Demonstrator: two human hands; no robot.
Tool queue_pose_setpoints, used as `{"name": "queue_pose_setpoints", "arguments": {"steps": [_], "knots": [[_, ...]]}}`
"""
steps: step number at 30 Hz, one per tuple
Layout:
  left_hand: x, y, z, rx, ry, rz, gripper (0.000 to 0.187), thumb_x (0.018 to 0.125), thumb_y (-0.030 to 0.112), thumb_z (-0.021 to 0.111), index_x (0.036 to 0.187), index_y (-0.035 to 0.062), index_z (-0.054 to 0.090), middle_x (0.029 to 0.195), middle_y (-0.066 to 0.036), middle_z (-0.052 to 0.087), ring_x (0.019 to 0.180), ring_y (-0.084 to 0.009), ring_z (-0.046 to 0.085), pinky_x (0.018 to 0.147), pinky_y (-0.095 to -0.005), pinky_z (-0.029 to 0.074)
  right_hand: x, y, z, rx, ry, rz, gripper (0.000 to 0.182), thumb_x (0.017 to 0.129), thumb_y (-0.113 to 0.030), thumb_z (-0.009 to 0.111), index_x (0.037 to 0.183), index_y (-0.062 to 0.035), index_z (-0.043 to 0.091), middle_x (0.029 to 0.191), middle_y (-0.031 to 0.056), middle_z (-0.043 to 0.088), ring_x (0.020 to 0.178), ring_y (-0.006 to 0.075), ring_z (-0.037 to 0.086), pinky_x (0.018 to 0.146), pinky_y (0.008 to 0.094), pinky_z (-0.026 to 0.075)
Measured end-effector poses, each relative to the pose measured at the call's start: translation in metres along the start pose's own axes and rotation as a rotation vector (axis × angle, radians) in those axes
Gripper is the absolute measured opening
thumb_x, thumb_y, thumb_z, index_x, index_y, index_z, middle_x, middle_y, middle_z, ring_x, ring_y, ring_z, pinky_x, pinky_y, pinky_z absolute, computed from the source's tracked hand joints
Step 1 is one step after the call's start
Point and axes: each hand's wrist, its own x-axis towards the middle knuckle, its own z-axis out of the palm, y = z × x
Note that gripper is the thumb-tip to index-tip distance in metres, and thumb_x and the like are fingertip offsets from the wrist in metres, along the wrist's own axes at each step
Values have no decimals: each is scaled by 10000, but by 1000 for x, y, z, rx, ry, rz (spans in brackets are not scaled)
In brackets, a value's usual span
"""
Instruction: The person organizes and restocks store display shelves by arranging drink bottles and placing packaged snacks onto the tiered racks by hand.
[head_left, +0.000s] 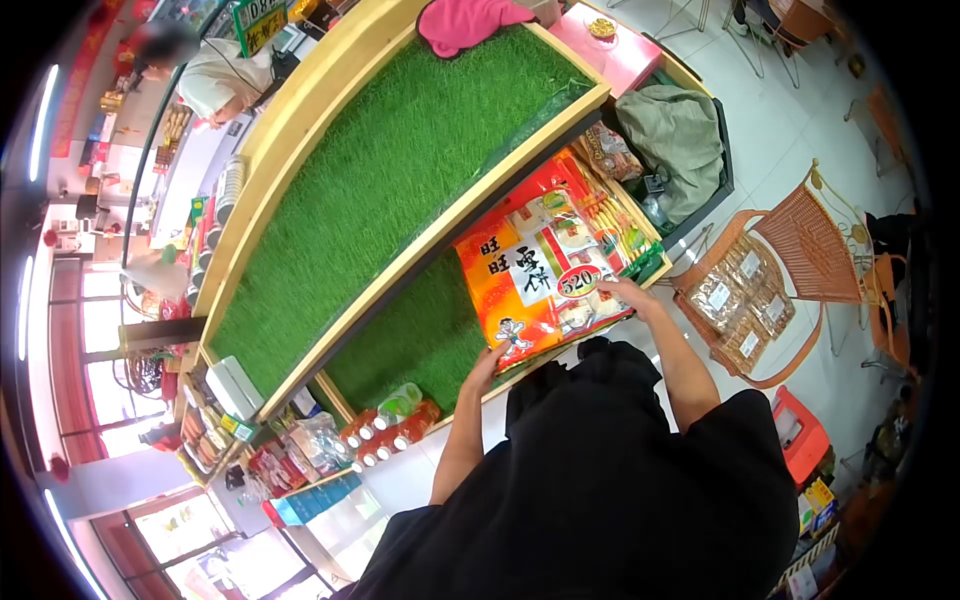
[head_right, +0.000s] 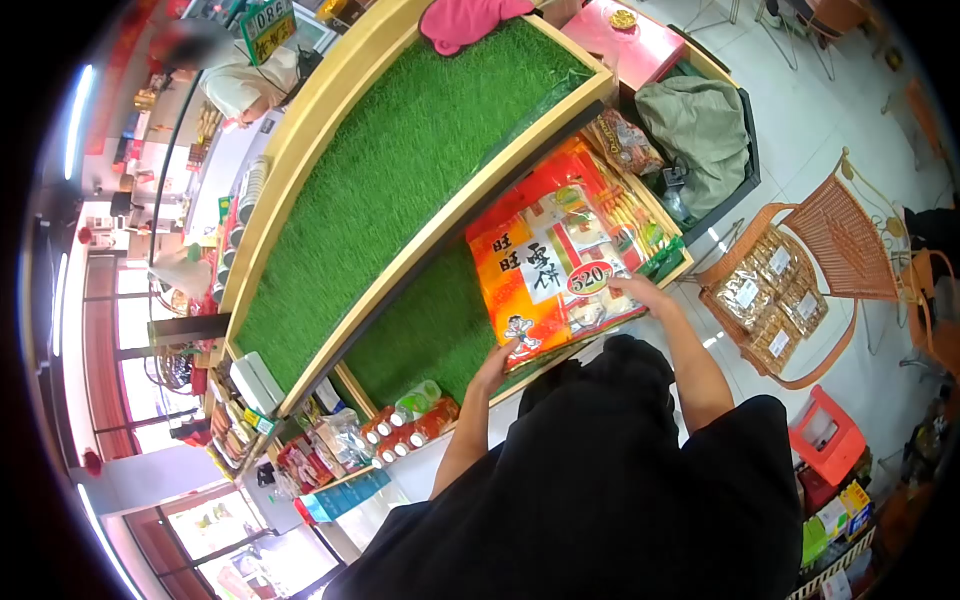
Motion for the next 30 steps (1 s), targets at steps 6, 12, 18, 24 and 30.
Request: {"name": "queue_pose_setpoints", "arguments": {"steps": [6,12,18,24,30], "knots": [[-13,-16,-27,-264,4,34,471,902,293,614,1270,29,486,1239,-104,563,1109,-226,561,954,-441,473,-18,19,48,213,-30,131,359,893,-338,604,1093,-41,601,1019,63,654,905,158,636,808,304,508],[-40,-18,-51,-251,-57,182,567,879,373,634,1261,-23,497,1188,-140,602,1012,-238,613,853,-388,521,-24,30,82,357,-50,262,413,871,-306,624,1174,-32,565,1115,115,651,951,235,658,876,380,524],[-63,-21,-108,-144,-47,137,577,855,426,642,1164,-54,560,1012,-152,672,822,-202,682,717,-293,548,-86,-5,160,336,34,132,406,909,-304,568,1222,-50,525,1142,121,636,965,258,649,813,396,540],[-87,-34,-141,-153,0,195,615,827,539,604,1030,-41,634,824,-115,695,650,-142,665,560,-220,502,-129,-22,215,213,-32,106,432,927,-330,527,1270,-70,486,1167,122,619,1013,275,630,732,444,555],[-102,-59,-164,-188,9,203,624,821,542,599,1025,-47,625,824,-106,683,669,-134,650,614,-227,497,-143,-3,255,79,87,125,449,923,-333,536,1245,-22,498,1133,137,631,969,242,651,725,414,571]]}}
